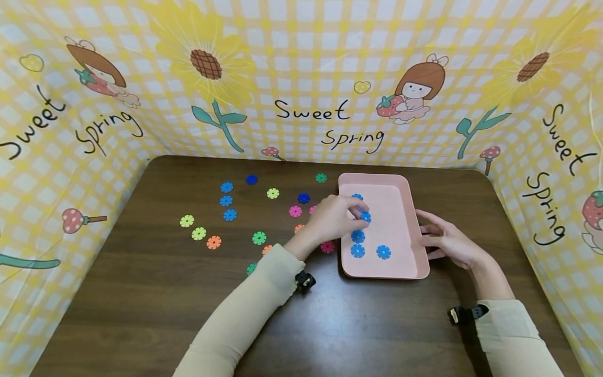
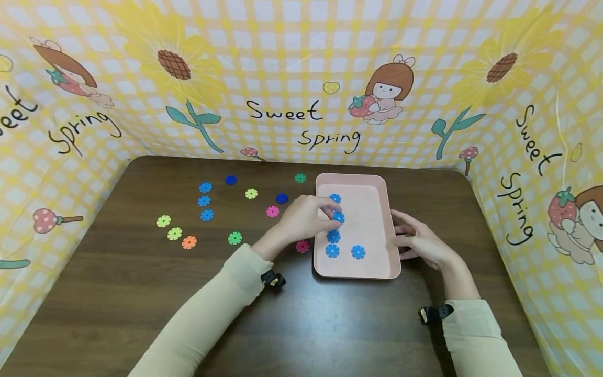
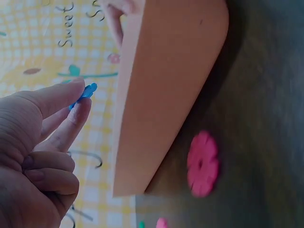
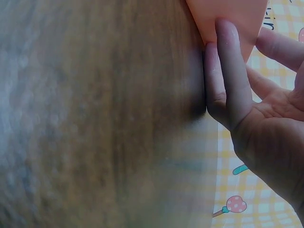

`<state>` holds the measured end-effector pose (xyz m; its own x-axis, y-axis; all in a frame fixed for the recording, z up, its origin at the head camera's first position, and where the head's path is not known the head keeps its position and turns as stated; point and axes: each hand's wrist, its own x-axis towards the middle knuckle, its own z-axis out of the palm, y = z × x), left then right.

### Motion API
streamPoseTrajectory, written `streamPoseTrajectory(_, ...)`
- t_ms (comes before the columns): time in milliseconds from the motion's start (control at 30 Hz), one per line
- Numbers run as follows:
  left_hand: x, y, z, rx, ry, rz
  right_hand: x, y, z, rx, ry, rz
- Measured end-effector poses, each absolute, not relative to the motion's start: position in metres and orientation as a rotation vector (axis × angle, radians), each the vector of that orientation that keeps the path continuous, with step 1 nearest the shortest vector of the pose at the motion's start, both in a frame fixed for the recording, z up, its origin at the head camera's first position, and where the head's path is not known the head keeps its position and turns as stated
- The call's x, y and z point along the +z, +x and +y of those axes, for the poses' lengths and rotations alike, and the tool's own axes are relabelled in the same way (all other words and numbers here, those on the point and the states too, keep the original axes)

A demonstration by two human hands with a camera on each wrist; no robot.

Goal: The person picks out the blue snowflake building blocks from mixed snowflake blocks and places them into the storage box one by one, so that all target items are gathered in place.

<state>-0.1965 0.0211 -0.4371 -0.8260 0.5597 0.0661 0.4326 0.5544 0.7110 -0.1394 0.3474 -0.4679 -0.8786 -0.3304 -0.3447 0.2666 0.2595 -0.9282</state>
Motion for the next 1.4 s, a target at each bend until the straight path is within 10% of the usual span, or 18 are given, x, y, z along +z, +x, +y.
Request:
streamPoseTrajectory(800,-0.472,-0.183,0.077,0.772,0.891,2.679,-0.469,-0.140,0.347,-1.654,-0.051,2.062)
streamPoseTrajectory(1400,-0.451,-0.176,0.030,1.044,0.792,2.746,-0.467,-0.140,0.347,-1.660,-0.054,2.057)
